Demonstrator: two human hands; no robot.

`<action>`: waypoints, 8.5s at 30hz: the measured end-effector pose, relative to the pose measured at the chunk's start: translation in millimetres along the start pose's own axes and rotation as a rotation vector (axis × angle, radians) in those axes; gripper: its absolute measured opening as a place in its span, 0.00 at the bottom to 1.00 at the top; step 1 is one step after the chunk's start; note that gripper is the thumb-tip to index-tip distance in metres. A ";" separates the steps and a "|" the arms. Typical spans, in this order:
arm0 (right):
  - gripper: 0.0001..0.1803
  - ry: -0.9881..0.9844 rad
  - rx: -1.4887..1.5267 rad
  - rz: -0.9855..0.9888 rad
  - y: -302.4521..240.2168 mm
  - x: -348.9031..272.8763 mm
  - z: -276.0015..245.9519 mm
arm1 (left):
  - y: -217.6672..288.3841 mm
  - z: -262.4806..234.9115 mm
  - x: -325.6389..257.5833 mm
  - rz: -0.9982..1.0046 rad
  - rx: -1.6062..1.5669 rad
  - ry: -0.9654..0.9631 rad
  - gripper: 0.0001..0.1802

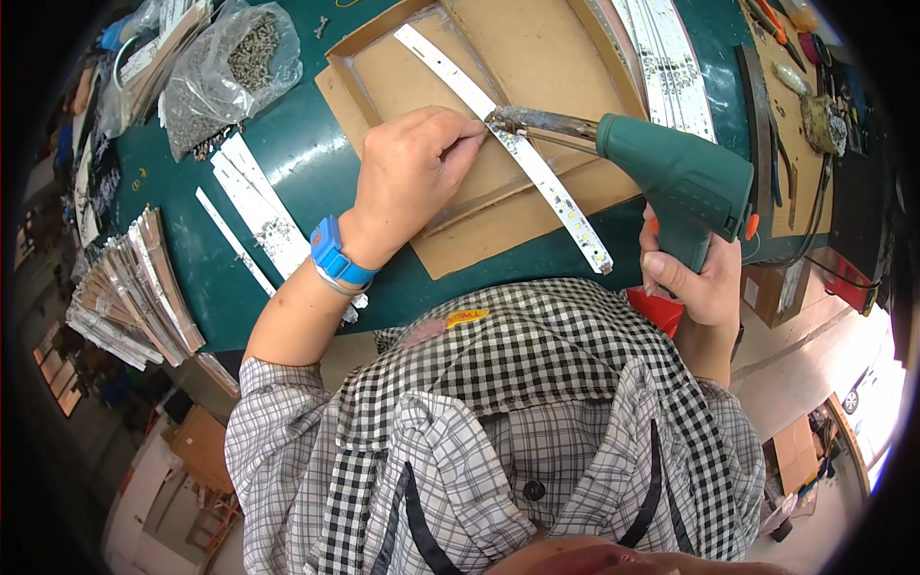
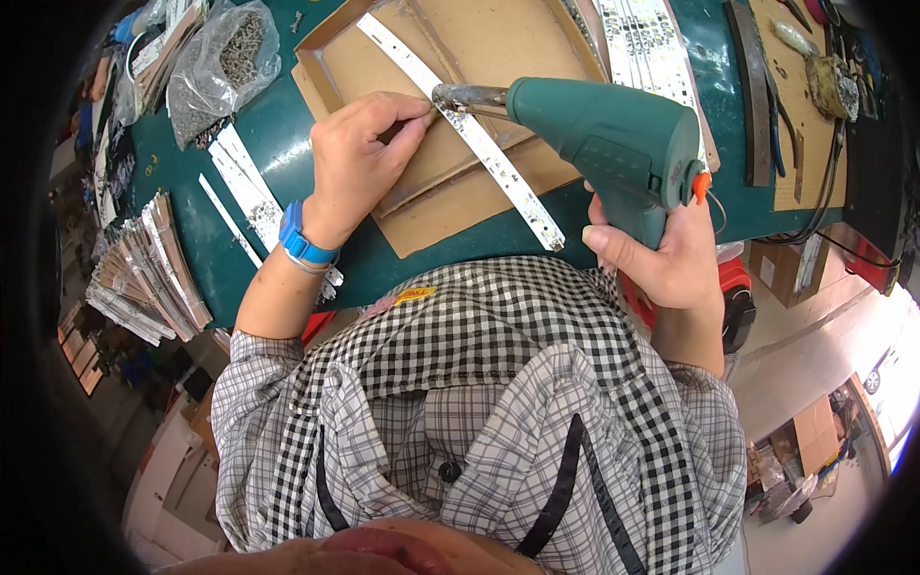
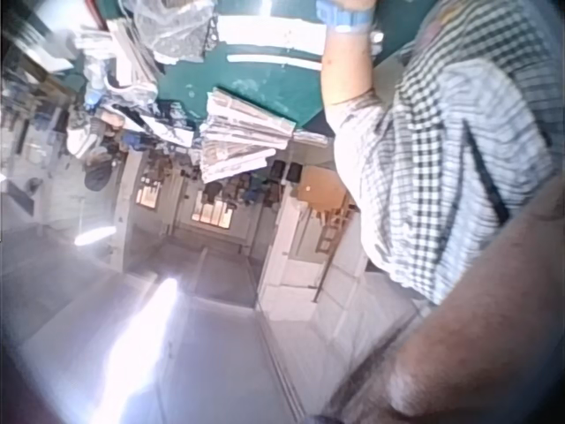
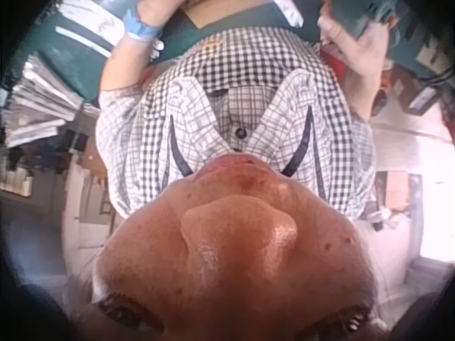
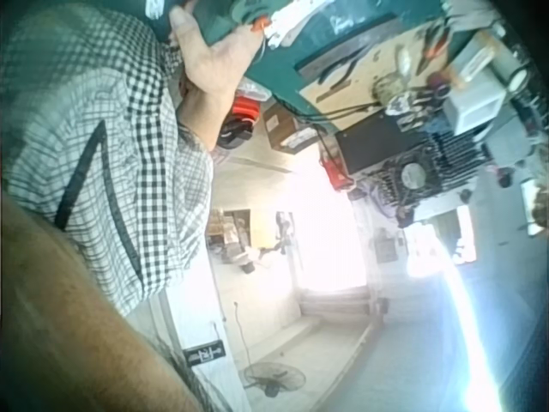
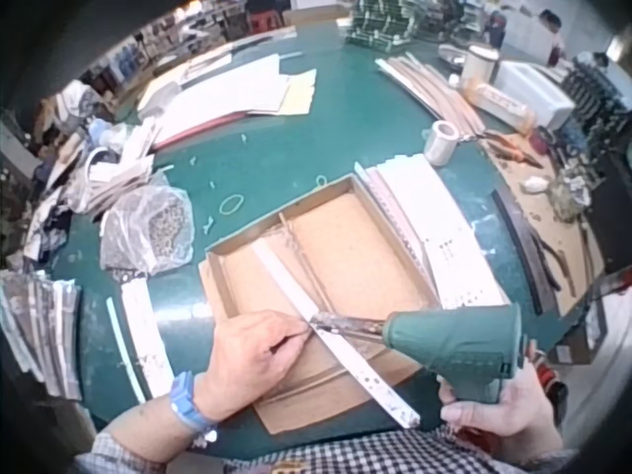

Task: The recorder is gluing small components and rubber bands onto LED light strips using a glue gun.

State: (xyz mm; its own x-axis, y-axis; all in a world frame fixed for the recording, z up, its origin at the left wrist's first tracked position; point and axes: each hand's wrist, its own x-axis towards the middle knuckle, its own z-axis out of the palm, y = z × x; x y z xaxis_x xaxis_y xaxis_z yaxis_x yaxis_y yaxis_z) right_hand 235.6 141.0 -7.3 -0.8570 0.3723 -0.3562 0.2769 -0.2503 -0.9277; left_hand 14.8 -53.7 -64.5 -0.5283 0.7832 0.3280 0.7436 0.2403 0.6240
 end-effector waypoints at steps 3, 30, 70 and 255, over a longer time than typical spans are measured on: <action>0.24 -0.016 -0.007 0.030 -2.7 0.3 -1.4 | 0.6 -0.1 0.0 -0.010 -0.014 0.006 0.04; 0.40 -0.003 0.216 -0.290 -11.5 8.2 -19.8 | -0.6 1.0 -1.1 -0.018 -0.037 0.035 0.03; 0.33 0.635 -0.912 -0.407 14.2 49.7 -30.8 | 64.2 -15.9 -5.7 0.535 0.208 -0.435 0.10; 0.29 -0.058 -0.099 -0.074 2.1 7.9 42.2 | -31.1 -26.9 -12.1 0.153 0.139 0.127 0.08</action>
State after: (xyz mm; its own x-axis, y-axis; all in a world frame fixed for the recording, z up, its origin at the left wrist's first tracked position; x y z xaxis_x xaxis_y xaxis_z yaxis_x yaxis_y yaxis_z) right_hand 211.1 105.7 -7.4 -0.8997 0.3337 -0.2816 0.2506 -0.1334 -0.9589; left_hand -13.0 -86.1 -68.8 -0.4459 0.7403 0.5031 0.8635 0.2077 0.4597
